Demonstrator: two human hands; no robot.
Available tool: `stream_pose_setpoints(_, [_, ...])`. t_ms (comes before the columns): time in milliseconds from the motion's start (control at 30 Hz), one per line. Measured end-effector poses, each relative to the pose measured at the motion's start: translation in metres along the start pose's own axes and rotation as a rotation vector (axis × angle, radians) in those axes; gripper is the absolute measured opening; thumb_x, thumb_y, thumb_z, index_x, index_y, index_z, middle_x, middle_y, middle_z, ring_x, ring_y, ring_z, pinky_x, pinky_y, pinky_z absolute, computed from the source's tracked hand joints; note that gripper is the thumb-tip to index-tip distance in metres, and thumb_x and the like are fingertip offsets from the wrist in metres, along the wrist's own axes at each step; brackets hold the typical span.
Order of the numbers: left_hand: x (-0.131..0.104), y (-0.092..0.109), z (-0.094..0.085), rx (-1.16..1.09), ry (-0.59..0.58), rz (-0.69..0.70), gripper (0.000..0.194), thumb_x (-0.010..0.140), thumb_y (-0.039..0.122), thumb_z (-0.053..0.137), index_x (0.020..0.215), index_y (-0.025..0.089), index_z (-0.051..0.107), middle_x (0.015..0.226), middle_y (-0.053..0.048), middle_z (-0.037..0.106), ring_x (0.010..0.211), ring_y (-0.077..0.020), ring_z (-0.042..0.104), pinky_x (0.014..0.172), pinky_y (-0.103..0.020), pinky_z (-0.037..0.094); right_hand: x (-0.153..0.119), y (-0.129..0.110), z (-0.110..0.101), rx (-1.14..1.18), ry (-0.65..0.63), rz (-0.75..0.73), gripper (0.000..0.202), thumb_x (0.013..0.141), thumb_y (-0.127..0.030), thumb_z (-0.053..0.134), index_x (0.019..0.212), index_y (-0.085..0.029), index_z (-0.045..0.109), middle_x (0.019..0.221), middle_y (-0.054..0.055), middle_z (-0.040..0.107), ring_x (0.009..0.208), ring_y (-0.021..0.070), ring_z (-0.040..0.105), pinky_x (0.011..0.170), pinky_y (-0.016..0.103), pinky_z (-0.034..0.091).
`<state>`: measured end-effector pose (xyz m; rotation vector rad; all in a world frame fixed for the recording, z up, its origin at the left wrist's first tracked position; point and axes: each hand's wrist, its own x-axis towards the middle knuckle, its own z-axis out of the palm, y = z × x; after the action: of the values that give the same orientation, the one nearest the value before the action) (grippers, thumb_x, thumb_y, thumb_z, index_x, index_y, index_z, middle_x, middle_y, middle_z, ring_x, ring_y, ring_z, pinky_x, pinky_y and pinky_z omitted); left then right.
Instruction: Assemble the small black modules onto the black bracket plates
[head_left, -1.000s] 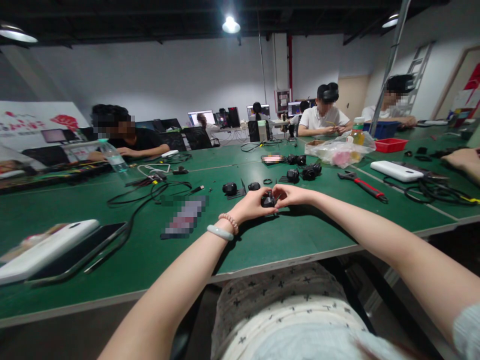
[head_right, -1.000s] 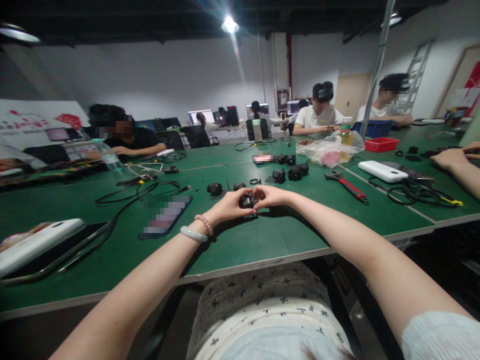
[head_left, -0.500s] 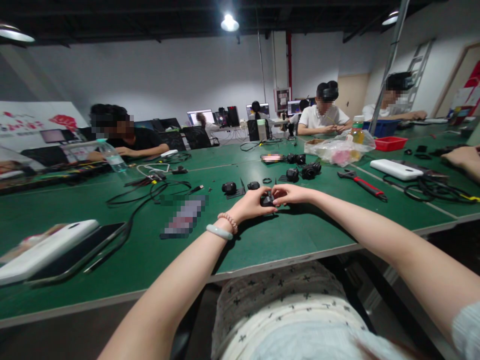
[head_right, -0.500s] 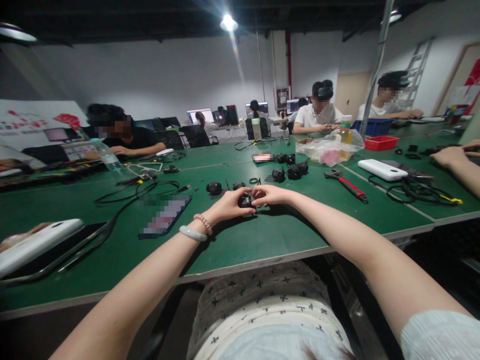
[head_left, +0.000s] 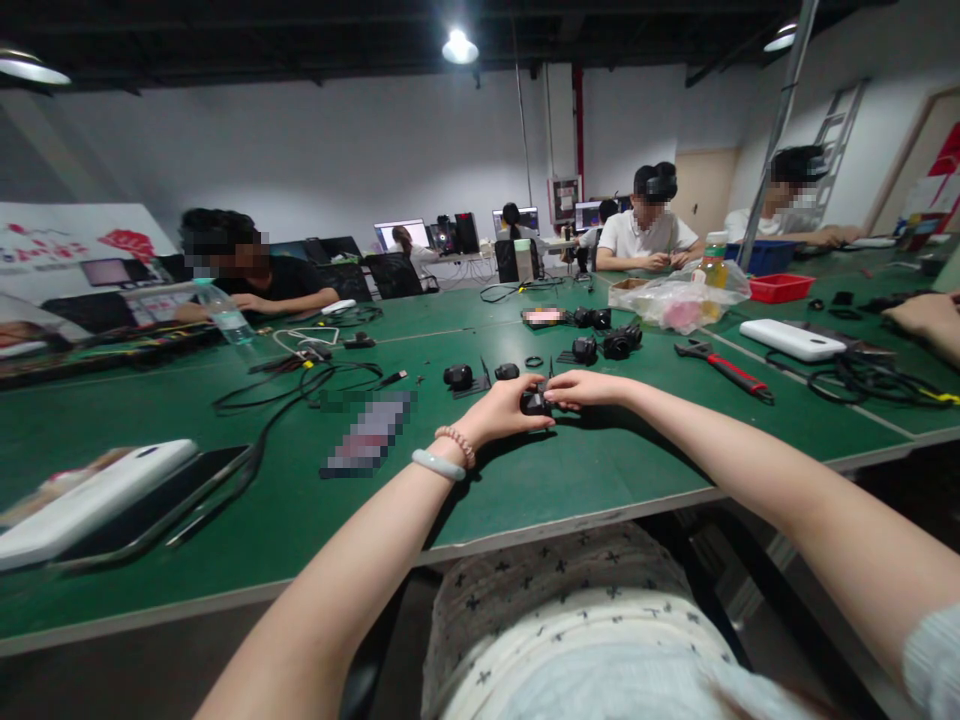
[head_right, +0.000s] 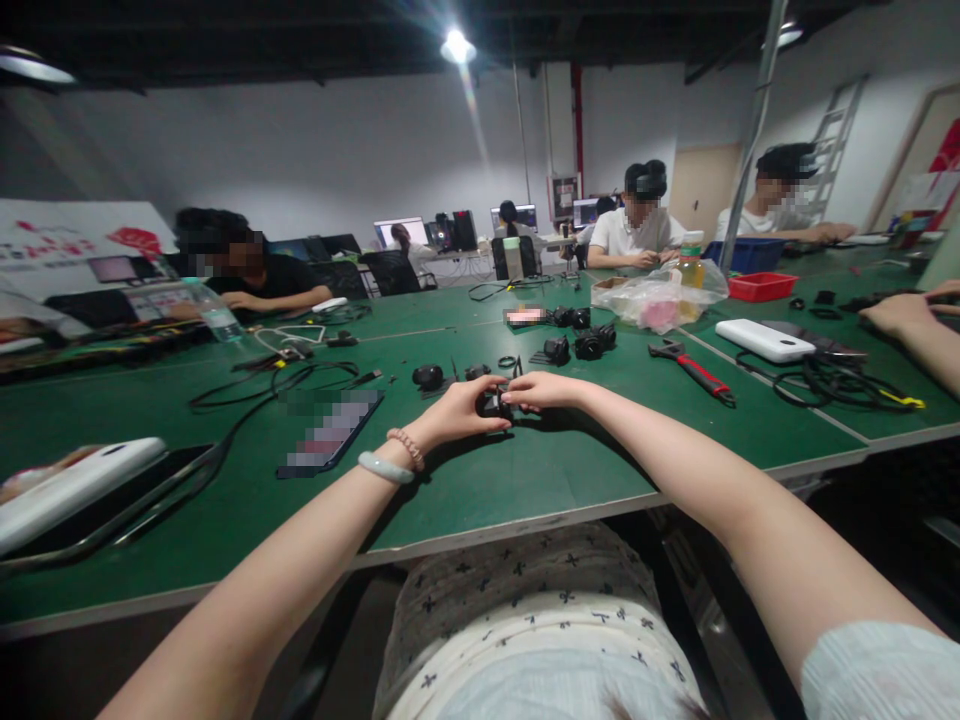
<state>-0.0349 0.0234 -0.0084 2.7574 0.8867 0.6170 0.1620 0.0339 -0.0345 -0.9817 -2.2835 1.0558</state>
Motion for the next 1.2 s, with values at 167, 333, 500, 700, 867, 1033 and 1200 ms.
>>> stream_pose_setpoints(167, [0.001,-0.001,0.001,0.003,0.001,0.014,0.06,0.059,0.045,0.062,0.112,0.019,0.045,0.102,-0.006,0.058,0.093,-0.0207,0.055,0.079,-0.03,0.042,0.001,0.002,0.001,-0.011,0.024,0.029,0.04,0.076,-0.052,0.041,0.075,-0.013,0.05,0.057,-0.002,0.047,0.047,0.0064,0.04,0.045,0.02,0.031])
stream_pose_setpoints(333, [0.001,-0.002,0.001,0.006,0.006,0.025,0.061,0.06,0.046,0.061,0.112,0.019,0.045,0.102,-0.005,0.058,0.092,-0.0206,0.055,0.078,-0.03,0.043,-0.001,-0.002,0.002,-0.026,0.036,0.027,0.042,0.077,-0.054,0.038,0.071,-0.013,0.048,0.057,-0.001,0.047,0.046,0.0063,0.04,0.046,0.02,0.032])
stream_pose_setpoints(500, [0.001,-0.002,0.001,-0.012,0.002,0.038,0.06,0.06,0.046,0.061,0.112,0.019,0.045,0.101,-0.005,0.058,0.091,-0.0199,0.055,0.078,-0.029,0.043,-0.005,-0.01,0.002,0.079,0.039,-0.014,0.038,0.076,-0.052,0.041,0.087,-0.015,0.043,0.061,-0.004,0.046,0.048,0.0063,0.041,0.045,0.019,0.033])
stream_pose_setpoints(700, [0.001,-0.002,0.001,0.0,0.003,0.025,0.063,0.059,0.049,0.061,0.112,0.019,0.044,0.098,-0.005,0.059,0.087,-0.0199,0.056,0.073,-0.029,0.044,-0.005,-0.005,0.0,0.085,-0.003,-0.064,0.044,0.065,-0.043,0.061,0.094,-0.017,0.039,0.062,-0.006,0.043,0.05,0.0065,0.041,0.045,0.018,0.032])
stream_pose_setpoints(867, [0.001,-0.001,0.001,0.001,-0.001,0.015,0.062,0.06,0.048,0.061,0.111,0.019,0.044,0.096,-0.005,0.059,0.086,-0.0194,0.056,0.072,-0.028,0.044,-0.003,0.0,0.0,0.05,-0.003,-0.084,0.042,0.067,-0.04,0.061,0.094,-0.016,0.04,0.059,-0.007,0.04,0.05,0.0063,0.039,0.044,0.017,0.028])
stream_pose_setpoints(1033, [0.001,-0.002,0.002,0.012,-0.005,0.018,0.061,0.06,0.049,0.06,0.111,0.019,0.044,0.095,-0.004,0.059,0.084,-0.0188,0.057,0.07,-0.028,0.044,-0.003,-0.001,0.0,0.007,-0.008,-0.066,0.042,0.07,-0.043,0.056,0.098,-0.015,0.041,0.061,-0.005,0.043,0.051,0.0069,0.041,0.044,0.017,0.03])
stream_pose_setpoints(1200, [0.001,-0.004,0.002,0.007,-0.01,0.033,0.06,0.061,0.048,0.06,0.112,0.019,0.043,0.096,-0.004,0.059,0.086,-0.0184,0.056,0.073,-0.028,0.044,-0.002,0.001,-0.001,0.01,-0.025,-0.042,0.039,0.073,-0.043,0.053,0.098,-0.015,0.043,0.066,-0.003,0.046,0.053,0.0069,0.043,0.047,0.019,0.034])
